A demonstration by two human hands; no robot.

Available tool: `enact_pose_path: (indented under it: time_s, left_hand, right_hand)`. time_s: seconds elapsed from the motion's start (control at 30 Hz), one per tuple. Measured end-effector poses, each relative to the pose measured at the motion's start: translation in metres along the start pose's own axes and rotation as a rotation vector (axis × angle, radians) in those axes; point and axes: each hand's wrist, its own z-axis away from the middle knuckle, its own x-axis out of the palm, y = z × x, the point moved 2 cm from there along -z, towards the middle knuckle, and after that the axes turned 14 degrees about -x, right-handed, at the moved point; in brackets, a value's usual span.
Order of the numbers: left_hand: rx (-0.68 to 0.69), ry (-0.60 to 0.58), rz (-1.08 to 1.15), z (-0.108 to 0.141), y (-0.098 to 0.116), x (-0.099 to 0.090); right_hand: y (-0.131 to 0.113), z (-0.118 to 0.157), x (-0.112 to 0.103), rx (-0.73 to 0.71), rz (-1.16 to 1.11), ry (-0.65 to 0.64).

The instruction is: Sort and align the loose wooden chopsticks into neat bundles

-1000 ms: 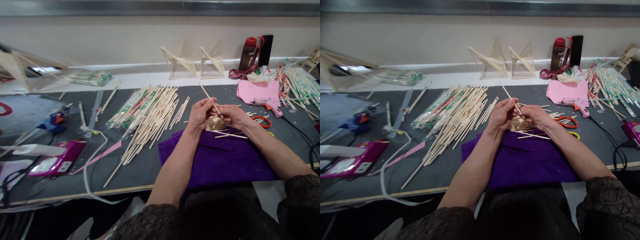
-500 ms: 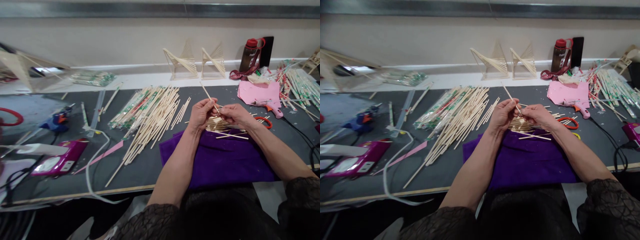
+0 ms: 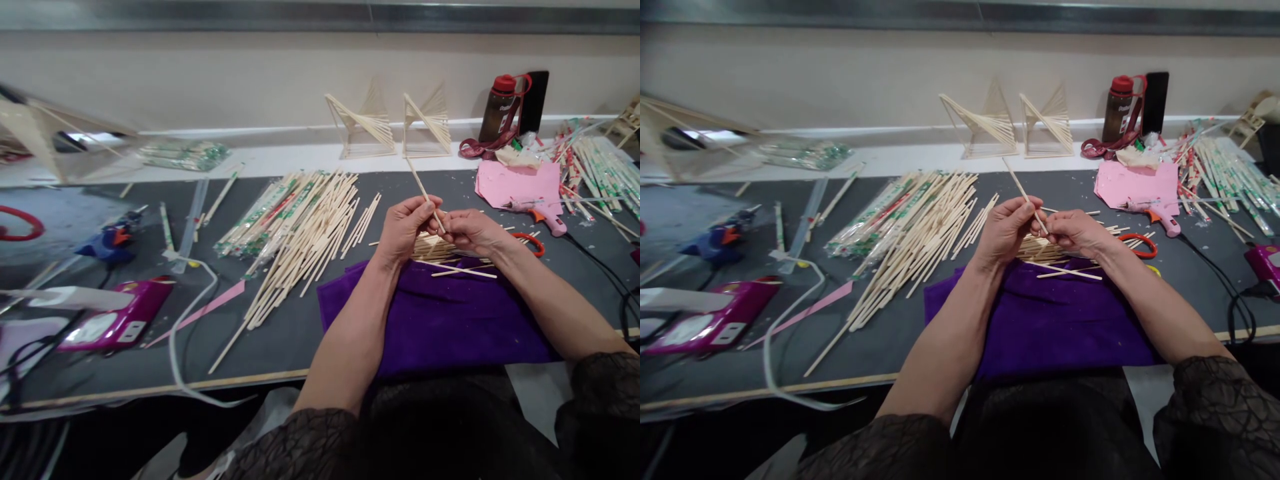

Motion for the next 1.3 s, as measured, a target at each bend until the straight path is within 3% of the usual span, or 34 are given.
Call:
enact_pose_path:
  time_s: [0.23,0.33,0.5,0.67,0.73,0.93,1.0,1.1,1.2,1.3]
  left_hand:
    - [0.114,-0.014,-0.045,0.002,0.002,-0.001]
    - [0.174,-0.005,-0.09,0.002,0.001,0.002]
    - [0.327,0.038,-0.364,0.007,0.0,0.011]
    - [0.382,0.124,-0.48,0.013,0.007,0.012]
    - [0.373,0.212,-0.617,0.01,0.012,0.008]
    - [0.199,0.418,-1.42,-0.031,0.008,0.0]
    - [0.196,0.39,-1.556,-0.042,0.001,0.002]
    - [0.195,0.246,-1.652,-0.047,-0.013,0.008]
    - [0.136,0.184,-1.612,-0.039,-0.02,0.01]
    - [0.063,0.072,-1.471,-0.024,-0.013,0.006]
  right_hand:
    - [0.002,-0.004,0.002,0.056,-0.122,0.038]
    - [0.002,-0.006,0.0,0.085,-0.126,0.119]
    - [0.001,-0.008,-0.007,0.029,-0.13,0.258]
    - [-0.013,-0.01,-0.03,-0.058,-0.213,0.5]
    - [-0.021,-0.01,-0.038,-0.098,-0.256,0.511]
    - [-0.028,-0.004,-0.03,-0.095,-0.186,0.404]
    - [-0.026,-0.003,-0.026,-0.123,-0.155,0.385]
    - [-0.022,-0.004,-0.024,-0.137,-0.137,0.352]
    - [-0.019,-0.005,-0.026,-0.114,-0.132,0.333]
    - [-0.017,-0.005,-0.027,-0.102,-0.132,0.333]
